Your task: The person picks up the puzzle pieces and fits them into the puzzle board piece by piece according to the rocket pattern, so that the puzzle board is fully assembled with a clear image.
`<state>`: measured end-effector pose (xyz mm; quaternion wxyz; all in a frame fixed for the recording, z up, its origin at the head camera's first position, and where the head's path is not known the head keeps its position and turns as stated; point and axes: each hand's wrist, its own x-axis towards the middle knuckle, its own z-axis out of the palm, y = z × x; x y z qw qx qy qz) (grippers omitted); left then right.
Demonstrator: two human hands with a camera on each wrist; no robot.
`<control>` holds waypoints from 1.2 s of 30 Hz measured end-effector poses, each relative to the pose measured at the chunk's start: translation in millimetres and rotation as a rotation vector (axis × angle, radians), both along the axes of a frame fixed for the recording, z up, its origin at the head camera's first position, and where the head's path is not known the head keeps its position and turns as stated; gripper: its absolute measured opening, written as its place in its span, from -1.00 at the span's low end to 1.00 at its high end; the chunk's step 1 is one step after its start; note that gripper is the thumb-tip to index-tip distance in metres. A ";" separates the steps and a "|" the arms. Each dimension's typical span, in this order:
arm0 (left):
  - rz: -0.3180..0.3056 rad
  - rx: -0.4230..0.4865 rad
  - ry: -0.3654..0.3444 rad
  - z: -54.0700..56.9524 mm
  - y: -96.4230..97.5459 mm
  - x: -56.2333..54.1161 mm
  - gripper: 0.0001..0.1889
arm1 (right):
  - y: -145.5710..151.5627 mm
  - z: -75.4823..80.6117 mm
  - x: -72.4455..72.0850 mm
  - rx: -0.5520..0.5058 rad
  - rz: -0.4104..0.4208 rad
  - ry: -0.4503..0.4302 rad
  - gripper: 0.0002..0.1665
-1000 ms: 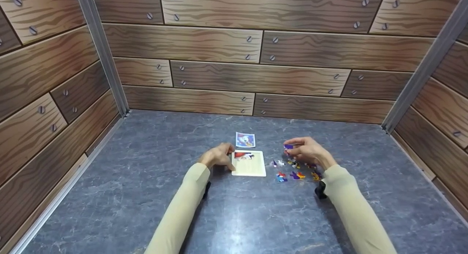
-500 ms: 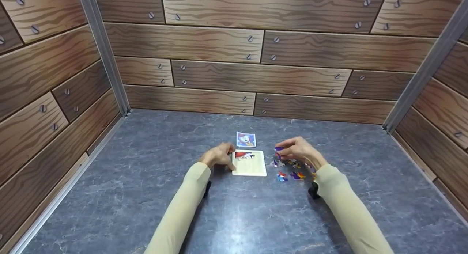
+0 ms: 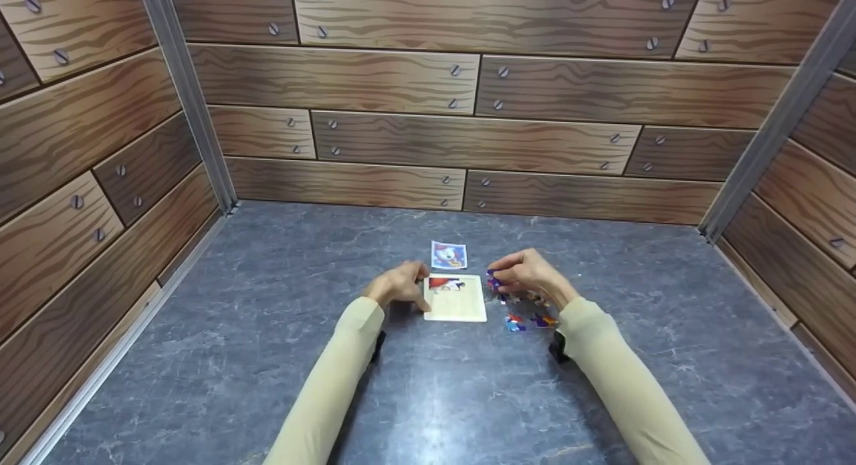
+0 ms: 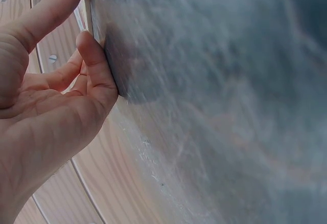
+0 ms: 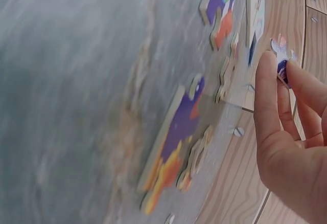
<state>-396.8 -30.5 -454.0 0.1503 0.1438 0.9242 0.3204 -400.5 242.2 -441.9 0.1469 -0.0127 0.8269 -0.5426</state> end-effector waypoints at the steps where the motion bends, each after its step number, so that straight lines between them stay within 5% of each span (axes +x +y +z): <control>1: -0.005 0.001 0.005 -0.1 -0.2 0.0 -0.32 | -1.9 -0.4 -0.1 -0.011 0.000 -0.002 -0.62; 36: -0.008 -0.001 0.013 -1.1 0.0 -1.6 -0.33 | -47.0 -8.4 -2.9 0.071 -0.059 0.002 -0.73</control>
